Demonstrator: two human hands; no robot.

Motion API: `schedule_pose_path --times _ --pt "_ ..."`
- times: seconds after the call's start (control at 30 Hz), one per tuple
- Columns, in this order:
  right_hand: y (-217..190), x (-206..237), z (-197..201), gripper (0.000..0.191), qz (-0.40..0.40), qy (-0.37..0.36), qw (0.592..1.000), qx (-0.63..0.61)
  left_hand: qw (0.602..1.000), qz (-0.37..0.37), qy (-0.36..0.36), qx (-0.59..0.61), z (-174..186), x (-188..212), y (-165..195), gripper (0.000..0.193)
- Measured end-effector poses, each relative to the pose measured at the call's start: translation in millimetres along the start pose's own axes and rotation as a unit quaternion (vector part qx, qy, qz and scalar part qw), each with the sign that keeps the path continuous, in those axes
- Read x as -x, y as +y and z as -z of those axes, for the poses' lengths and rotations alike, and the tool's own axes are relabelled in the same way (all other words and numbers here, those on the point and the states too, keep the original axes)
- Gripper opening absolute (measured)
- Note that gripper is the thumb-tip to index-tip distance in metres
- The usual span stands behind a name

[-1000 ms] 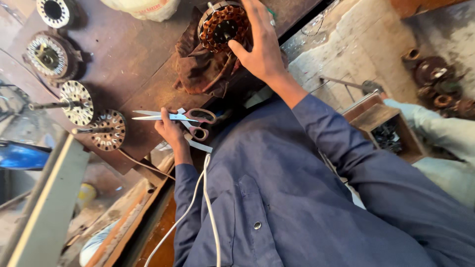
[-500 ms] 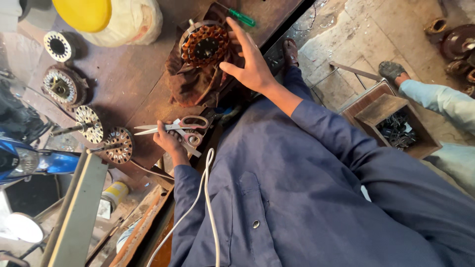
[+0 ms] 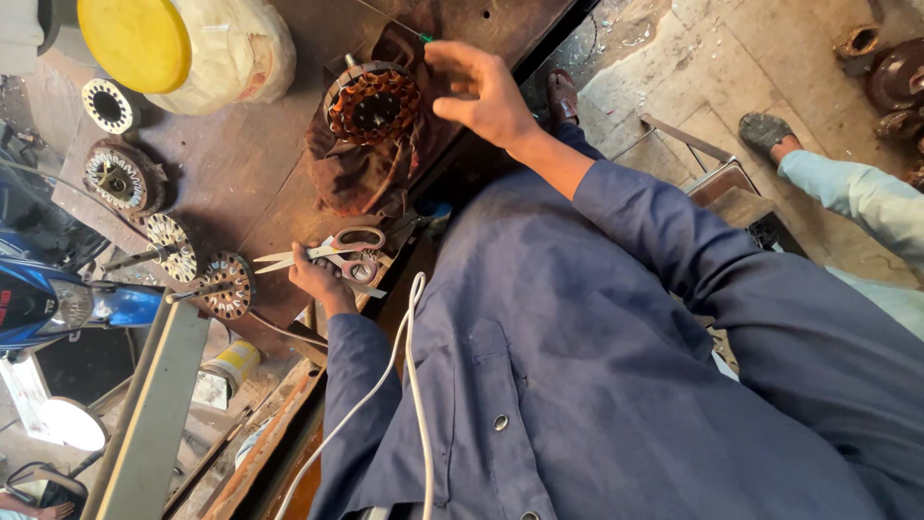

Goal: The person uses a screwdriver to adjust a small electrical component on a workbench. They then retrieve a sheet of white material from a drawer, cut it into strips with scissors, and trim the strips into smaller pieces.

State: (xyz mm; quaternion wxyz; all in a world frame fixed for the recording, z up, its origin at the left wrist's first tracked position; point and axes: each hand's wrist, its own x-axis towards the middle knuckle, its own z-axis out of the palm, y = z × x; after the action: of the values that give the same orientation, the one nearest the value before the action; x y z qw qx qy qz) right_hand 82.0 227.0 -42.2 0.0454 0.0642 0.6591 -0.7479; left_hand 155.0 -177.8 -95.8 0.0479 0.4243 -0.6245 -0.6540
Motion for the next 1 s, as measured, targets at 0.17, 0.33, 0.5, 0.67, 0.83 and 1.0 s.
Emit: schedule_pose_path --times 0.17,0.33,0.5,0.67,0.83,1.0 --pt "-4 7 -3 0.079 -0.040 -0.080 0.996 0.024 1.000 0.001 0.008 0.000 -2 1 1 0.038" --pt "-13 7 -3 0.082 -0.028 -0.100 0.994 0.035 1.000 -0.002 0.014 0.006 -1 -1 -2 0.039" --pt "-19 9 -6 0.081 -0.037 -0.100 0.993 0.051 1.000 -0.014 -0.002 0.021 -1 -1 -3 0.039" --pt "-11 8 -7 0.079 -0.035 -0.094 0.994 0.044 0.999 -0.016 0.008 0.036 -4 1 -1 0.037" --pt "3 8 -6 0.029 0.019 -0.033 0.995 0.091 0.998 -0.045 -0.002 0.034 -2 -1 -11 0.040" --pt "-18 14 -18 0.009 -0.012 0.011 0.998 0.055 0.998 -0.042 -0.025 0.035 3 -9 -18 0.042"
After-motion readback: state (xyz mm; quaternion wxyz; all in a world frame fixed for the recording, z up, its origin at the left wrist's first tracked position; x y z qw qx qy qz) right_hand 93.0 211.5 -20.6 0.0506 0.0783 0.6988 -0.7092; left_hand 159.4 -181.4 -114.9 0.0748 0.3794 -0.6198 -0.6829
